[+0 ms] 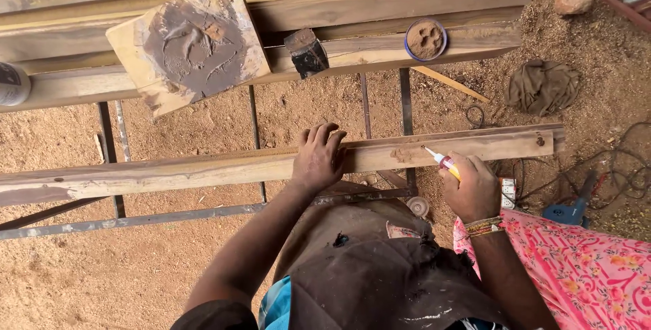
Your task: Filling gaps in a wooden beam with putty and glue, followed by grinding and smoothing the surface with an angle grinder.
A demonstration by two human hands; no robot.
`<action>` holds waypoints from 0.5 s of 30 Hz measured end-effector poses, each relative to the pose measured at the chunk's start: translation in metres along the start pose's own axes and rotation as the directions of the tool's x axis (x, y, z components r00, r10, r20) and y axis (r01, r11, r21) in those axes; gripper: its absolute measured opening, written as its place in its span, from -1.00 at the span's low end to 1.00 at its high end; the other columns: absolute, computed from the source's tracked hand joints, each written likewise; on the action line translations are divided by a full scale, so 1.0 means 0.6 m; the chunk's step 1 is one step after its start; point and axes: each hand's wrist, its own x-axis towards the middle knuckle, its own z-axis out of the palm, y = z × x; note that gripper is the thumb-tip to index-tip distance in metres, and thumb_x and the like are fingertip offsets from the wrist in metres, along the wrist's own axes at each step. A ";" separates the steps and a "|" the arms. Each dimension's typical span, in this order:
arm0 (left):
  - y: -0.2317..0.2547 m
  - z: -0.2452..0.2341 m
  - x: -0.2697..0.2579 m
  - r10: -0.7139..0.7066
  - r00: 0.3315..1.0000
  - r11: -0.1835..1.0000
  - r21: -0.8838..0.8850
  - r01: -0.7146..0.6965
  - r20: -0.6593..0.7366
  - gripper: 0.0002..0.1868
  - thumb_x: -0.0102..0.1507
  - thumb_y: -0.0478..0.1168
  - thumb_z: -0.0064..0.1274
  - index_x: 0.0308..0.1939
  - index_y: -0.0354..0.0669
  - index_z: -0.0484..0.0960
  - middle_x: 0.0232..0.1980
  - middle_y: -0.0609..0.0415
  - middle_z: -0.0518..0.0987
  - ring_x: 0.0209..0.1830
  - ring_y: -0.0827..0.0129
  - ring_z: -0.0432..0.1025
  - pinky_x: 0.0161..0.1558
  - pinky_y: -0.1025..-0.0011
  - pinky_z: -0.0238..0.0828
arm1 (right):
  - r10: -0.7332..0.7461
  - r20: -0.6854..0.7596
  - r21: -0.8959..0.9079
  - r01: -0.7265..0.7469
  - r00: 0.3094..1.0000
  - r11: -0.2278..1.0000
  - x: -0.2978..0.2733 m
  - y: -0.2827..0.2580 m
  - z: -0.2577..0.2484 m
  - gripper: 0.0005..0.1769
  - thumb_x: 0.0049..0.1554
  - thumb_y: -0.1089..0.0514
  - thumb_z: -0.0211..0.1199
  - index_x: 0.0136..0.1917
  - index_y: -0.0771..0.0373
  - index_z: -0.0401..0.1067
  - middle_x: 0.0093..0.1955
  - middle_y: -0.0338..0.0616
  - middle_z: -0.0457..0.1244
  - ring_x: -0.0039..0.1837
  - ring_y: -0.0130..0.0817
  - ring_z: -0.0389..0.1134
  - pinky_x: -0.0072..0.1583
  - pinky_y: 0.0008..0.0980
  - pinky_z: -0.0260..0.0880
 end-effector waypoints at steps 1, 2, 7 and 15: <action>0.002 -0.004 0.001 -0.003 1.000 1.000 -0.001 0.003 -0.001 -0.52 0.34 -0.05 0.05 0.30 -0.11 0.45 0.34 -0.11 0.33 0.42 0.08 0.19 0.45 -0.08 -0.03 | -0.003 0.002 -0.001 0.003 1.000 1.000 0.001 0.000 0.000 -0.54 0.06 0.07 0.38 0.21 0.27 0.52 -0.01 0.02 0.35 0.05 0.00 0.43 0.10 -0.08 0.45; 0.004 -0.009 0.001 -0.005 1.000 1.000 -0.001 0.005 0.014 -0.50 0.31 -0.05 0.06 0.30 -0.12 0.44 0.33 -0.11 0.33 0.43 0.07 0.18 0.45 -0.08 -0.04 | -0.009 -0.005 -0.002 0.009 1.000 1.000 0.000 0.000 0.000 -0.54 0.06 0.07 0.38 0.21 0.26 0.53 -0.01 0.02 0.35 0.05 0.00 0.42 0.10 -0.07 0.45; 0.005 -0.010 0.000 -0.010 0.999 1.000 0.010 0.010 0.031 -0.49 0.28 -0.05 0.07 0.28 -0.13 0.45 0.32 -0.12 0.33 0.44 0.05 0.15 0.43 -0.10 -0.04 | -0.018 -0.015 -0.016 0.017 1.000 1.000 -0.001 0.000 0.000 -0.56 0.06 0.10 0.38 0.20 0.25 0.53 -0.02 0.01 0.34 0.04 0.00 0.42 0.10 -0.07 0.45; 0.002 -0.001 0.001 0.005 1.000 0.999 0.038 -0.006 0.016 -0.51 0.32 -0.04 0.04 0.29 -0.12 0.45 0.31 -0.12 0.34 0.43 0.05 0.17 0.43 -0.09 -0.02 | -0.025 -0.004 -0.058 0.025 1.000 0.998 -0.001 0.002 0.006 -0.56 0.07 0.10 0.39 0.20 0.27 0.52 -0.03 0.01 0.34 0.04 -0.02 0.42 0.09 -0.07 0.45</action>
